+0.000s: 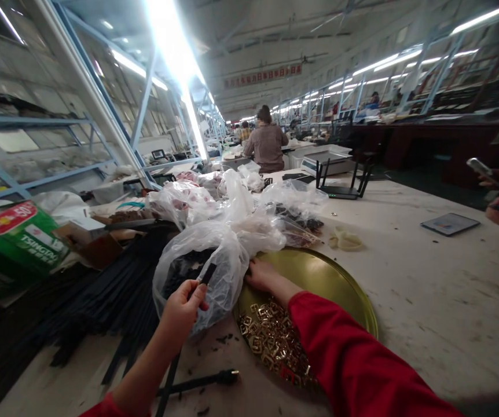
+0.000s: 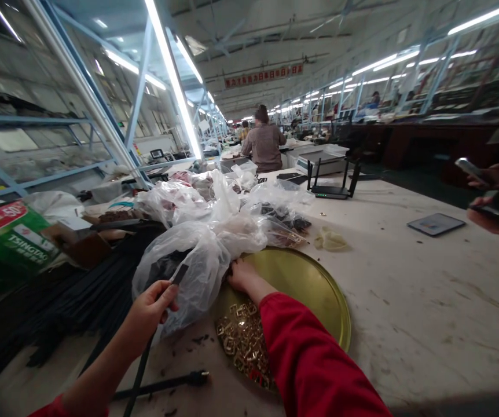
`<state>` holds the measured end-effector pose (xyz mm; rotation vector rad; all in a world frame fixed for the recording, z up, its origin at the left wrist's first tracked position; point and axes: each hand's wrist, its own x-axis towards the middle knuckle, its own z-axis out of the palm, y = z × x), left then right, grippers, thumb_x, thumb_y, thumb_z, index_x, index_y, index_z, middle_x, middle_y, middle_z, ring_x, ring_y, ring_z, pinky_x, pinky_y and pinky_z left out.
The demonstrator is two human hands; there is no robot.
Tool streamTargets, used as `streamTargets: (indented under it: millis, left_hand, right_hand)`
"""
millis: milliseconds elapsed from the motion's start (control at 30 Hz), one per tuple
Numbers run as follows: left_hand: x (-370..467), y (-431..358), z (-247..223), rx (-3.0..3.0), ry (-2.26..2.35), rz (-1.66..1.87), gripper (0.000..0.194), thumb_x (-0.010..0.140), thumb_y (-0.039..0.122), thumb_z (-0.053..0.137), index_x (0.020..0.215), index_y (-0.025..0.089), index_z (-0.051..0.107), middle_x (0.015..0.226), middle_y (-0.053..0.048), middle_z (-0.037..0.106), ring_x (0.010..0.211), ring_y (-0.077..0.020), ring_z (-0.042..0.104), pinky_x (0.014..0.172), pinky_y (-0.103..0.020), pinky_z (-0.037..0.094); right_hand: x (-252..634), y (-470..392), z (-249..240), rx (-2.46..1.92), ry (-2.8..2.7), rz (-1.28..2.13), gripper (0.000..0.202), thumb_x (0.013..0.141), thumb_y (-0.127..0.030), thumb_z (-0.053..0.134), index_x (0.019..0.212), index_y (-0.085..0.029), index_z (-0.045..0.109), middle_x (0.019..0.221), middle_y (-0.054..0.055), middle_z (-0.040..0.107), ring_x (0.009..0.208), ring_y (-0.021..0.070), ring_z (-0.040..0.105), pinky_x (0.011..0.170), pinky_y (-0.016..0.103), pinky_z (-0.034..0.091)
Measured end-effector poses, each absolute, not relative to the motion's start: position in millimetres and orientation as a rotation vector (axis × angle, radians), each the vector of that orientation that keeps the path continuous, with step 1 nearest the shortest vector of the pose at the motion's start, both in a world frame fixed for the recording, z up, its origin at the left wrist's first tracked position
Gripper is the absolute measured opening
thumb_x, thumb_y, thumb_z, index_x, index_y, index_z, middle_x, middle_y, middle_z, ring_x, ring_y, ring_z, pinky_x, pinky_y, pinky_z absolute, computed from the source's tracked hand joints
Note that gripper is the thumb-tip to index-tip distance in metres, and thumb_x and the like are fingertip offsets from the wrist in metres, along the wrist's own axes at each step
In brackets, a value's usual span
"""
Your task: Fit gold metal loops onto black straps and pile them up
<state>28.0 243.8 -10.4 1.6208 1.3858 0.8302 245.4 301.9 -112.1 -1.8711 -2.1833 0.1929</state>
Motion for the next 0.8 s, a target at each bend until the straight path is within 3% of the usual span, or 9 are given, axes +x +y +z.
streamTargets:
  millis: [200, 400, 633, 800]
  left_hand:
    - [25, 238, -12, 1.619, 1.361, 0.780, 0.033, 0.071, 0.049, 0.052, 0.079, 0.017, 0.053, 0.050, 0.005, 0.054, 0.039, -0.0083, 0.040, 0.038, -0.018, 0.030]
    - [16, 222, -12, 1.764, 1.355, 0.650, 0.032, 0.074, 0.048, 0.049, 0.079, 0.017, 0.054, 0.051, 0.004, 0.055, 0.041, -0.0098, 0.041, 0.041, -0.020, 0.032]
    - [20, 191, -20, 1.831, 1.285, 0.502, 0.024, 0.075, 0.040, 0.046, 0.071, 0.018, 0.053, 0.049, 0.005, 0.051, 0.047, -0.0132, 0.048, 0.048, -0.023, 0.033]
    - [22, 179, -23, 1.852, 1.248, 0.554, 0.022, 0.077, 0.037, 0.045, 0.075, 0.017, 0.053, 0.058, 0.003, 0.055, 0.055, -0.0149, 0.055, 0.056, -0.025, 0.039]
  right_hand:
    - [229, 263, -110, -1.514, -2.435, 0.290, 0.029, 0.079, -0.037, 0.055, 0.098, -0.018, 0.065, 0.101, 0.009, 0.062, 0.089, 0.0202, 0.057, 0.077, 0.030, 0.043]
    - [234, 200, -94, -1.256, -2.598, 0.324, 0.026, 0.081, -0.036, 0.049, 0.089, -0.018, 0.067, 0.090, 0.007, 0.064, 0.082, 0.0188, 0.056, 0.075, 0.030, 0.040]
    - [249, 156, -82, -1.353, -2.529, 0.210, 0.025, 0.083, -0.031, 0.047, 0.098, -0.018, 0.062, 0.104, 0.010, 0.060, 0.098, 0.0226, 0.050, 0.086, 0.036, 0.035]
    - [209, 173, -87, -1.433, -2.516, 0.159, 0.028, 0.081, -0.031, 0.051, 0.103, -0.017, 0.059, 0.105, 0.010, 0.061, 0.096, 0.0223, 0.052, 0.083, 0.034, 0.037]
